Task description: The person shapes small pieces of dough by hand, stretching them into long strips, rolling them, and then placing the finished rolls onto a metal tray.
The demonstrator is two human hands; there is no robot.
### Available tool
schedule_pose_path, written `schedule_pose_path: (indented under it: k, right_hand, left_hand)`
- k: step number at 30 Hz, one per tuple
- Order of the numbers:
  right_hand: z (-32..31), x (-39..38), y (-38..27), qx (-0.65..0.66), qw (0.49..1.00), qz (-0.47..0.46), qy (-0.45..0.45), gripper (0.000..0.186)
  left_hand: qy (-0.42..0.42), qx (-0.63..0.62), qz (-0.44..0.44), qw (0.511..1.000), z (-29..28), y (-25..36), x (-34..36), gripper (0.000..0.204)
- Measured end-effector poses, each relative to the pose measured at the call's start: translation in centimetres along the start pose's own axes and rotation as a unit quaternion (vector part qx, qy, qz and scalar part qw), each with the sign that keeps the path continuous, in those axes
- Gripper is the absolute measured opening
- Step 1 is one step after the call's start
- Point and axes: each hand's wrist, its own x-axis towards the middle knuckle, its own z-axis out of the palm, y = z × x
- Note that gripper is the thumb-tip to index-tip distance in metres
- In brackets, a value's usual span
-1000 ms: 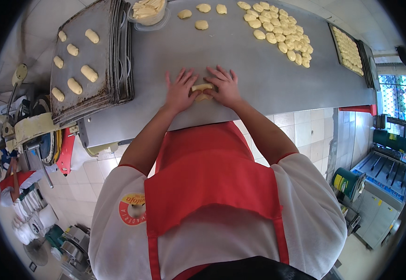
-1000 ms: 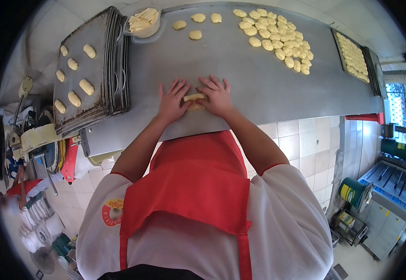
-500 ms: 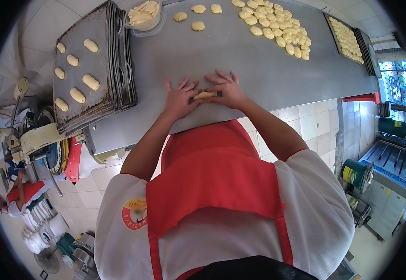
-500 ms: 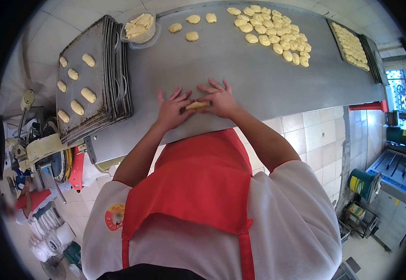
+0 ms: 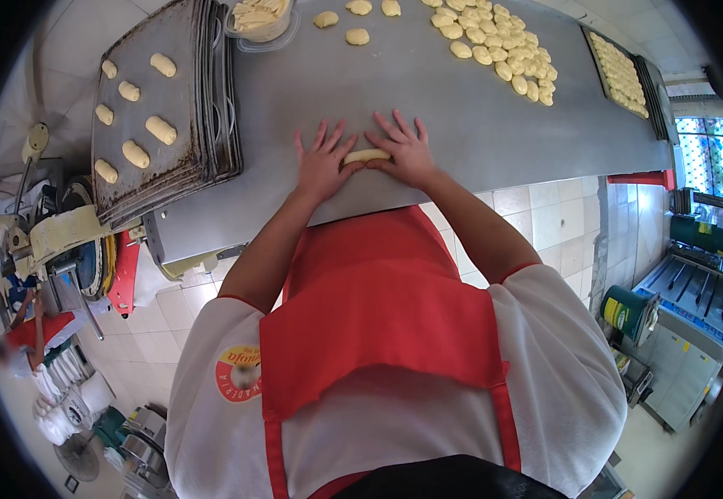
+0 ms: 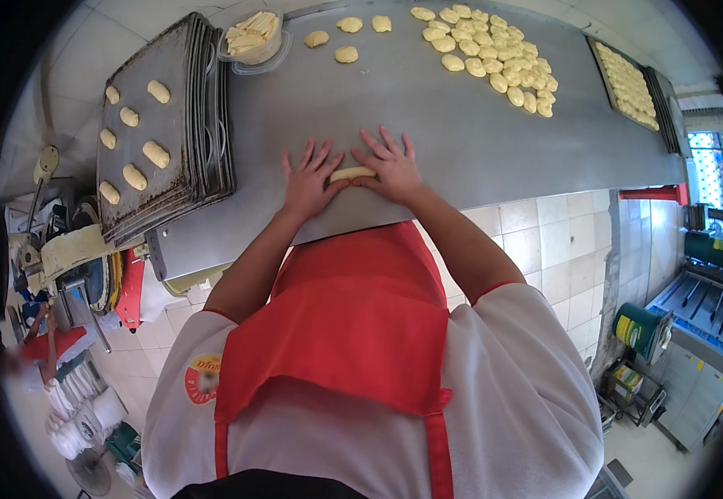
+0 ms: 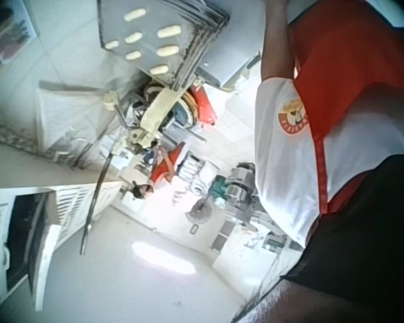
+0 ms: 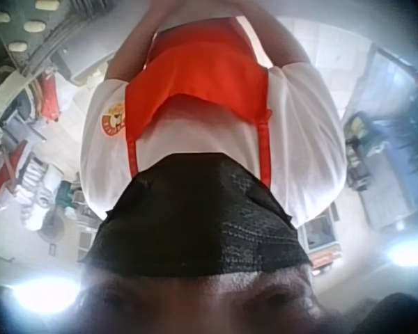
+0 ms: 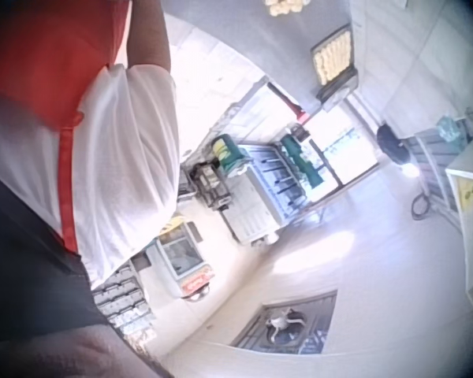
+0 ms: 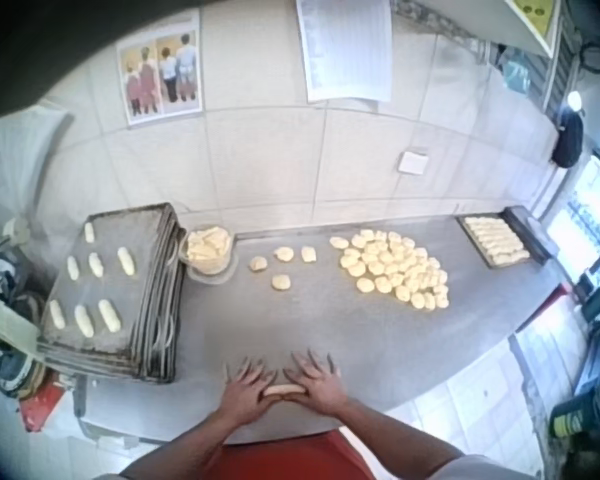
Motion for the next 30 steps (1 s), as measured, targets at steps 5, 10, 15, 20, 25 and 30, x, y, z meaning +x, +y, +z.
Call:
schedule_pose_path:
  k: [5,10,15,20,25,30]
  right_hand:
    - [-2.2,0.1,-1.2,0.040,0.995,0.001,-0.096,0.064]
    - [-0.3,-0.4,-0.7,0.003,1.000,-0.015,0.000,0.059]
    - [-1.9,-1.0,-1.0,0.048,0.997,-0.019,-0.057,0.055]
    - [-1.2,-1.9,-1.6,0.074,0.996,-0.001,-0.052,0.049]
    - [-1.5,-5.5,-2.6,0.209,0.962,0.165,0.056,0.045]
    - [-0.9,-5.0,-4.4,0.370,0.893,0.256,0.026,0.043]
  left_hand:
    - [-0.109,-0.016,0.002,0.994,-1.9,0.1,-1.0,0.058]
    - [0.023,-0.013,0.002,1.000,0.4,0.2,-1.3,0.053]
    - [-0.075,-0.045,-0.015,0.996,-1.2,1.1,-1.9,0.054]
    - [0.032,-0.062,-0.050,0.996,-0.4,2.6,-3.2,0.058]
    - [0.028,-0.213,-0.241,0.946,-1.4,5.2,-5.1,0.059]
    - [0.073,-0.292,-0.295,0.907,0.4,6.4,-5.5,0.056]
